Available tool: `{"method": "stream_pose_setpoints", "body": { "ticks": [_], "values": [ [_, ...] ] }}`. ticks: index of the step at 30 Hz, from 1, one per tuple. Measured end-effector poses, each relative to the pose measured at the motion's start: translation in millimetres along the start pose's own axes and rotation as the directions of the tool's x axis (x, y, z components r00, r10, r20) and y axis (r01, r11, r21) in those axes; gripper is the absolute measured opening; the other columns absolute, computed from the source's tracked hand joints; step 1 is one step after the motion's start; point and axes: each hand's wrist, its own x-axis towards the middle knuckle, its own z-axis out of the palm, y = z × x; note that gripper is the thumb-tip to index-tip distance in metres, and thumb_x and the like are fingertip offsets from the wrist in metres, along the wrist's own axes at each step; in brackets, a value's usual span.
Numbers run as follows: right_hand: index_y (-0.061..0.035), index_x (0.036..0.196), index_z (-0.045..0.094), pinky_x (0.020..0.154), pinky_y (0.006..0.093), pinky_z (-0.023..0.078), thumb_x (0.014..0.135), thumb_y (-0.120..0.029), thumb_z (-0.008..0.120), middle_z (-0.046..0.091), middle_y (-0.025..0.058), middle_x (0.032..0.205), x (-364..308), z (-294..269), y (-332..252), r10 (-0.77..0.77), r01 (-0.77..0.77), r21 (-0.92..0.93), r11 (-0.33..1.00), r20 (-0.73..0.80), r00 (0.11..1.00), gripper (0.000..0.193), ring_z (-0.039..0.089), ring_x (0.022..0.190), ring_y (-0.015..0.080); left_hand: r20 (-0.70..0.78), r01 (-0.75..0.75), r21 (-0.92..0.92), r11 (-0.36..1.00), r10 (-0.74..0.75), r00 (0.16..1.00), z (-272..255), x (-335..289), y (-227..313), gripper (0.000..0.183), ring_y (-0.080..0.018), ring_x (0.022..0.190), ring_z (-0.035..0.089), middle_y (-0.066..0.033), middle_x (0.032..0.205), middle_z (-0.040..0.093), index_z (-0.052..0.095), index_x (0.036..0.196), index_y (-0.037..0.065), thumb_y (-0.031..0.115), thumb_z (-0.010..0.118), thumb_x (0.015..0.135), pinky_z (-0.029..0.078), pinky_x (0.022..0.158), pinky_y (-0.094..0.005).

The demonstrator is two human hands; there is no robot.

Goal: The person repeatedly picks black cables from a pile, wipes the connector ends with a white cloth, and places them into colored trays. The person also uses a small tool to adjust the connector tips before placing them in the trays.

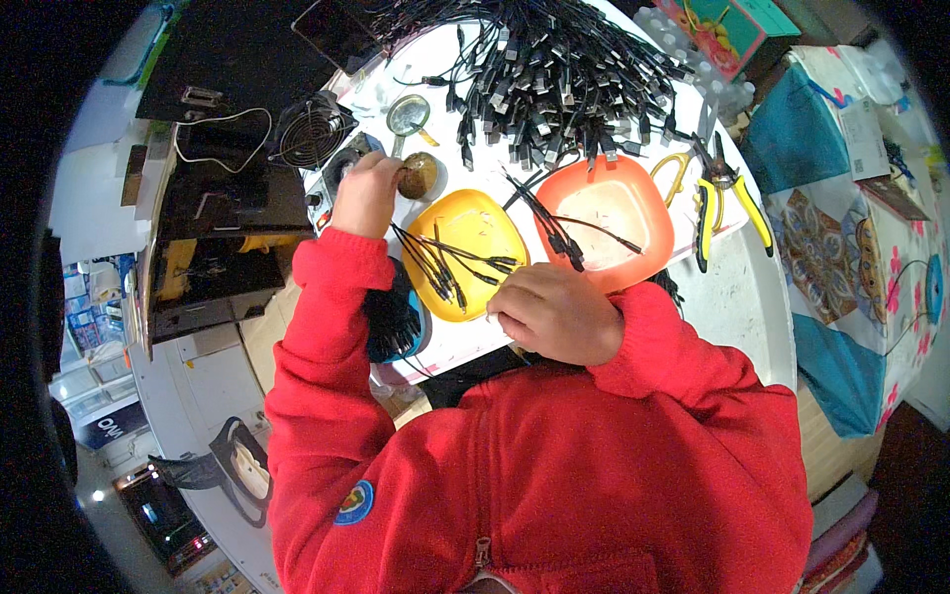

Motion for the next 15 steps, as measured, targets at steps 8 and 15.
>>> {"method": "stream_pose_setpoints", "body": {
  "ticks": [8,15],
  "values": [
    [-0.0053,0.087,0.06,0.064,0.0376,0.048,0.075,-0.007,0.066,0.06,0.0085,0.079,-5.0,0.3,-9.4,0.044,-0.041,-0.049,0.998,0.049,0.998,0.013,0.06,0.073,0.028,-0.323,-0.033,-0.236,0.971,-0.047,0.945,-57.9,-36.6,-19.4,0.011,-0.0309,0.068,0.063,-0.0154,0.078,0.064,0.067,0.088,0.001,0.003,0.069,0.078,0.049,0.062,-0.0341],
    [-0.0045,0.086,0.057,0.062,0.0382,0.045,0.073,-0.004,0.065,0.058,0.0101,0.078,-3.5,7.5,-15.1,0.038,-0.036,-0.035,0.999,0.061,0.997,0.015,0.057,0.07,0.0298,-0.261,0.139,-0.22,0.966,-0.196,0.945,-53.1,-36.9,-63.3,0.012,-0.0247,0.066,0.065,-0.0157,0.076,0.066,0.067,0.088,0.001,0.004,0.071,0.077,0.05,0.062,-0.03]
  ]
}}
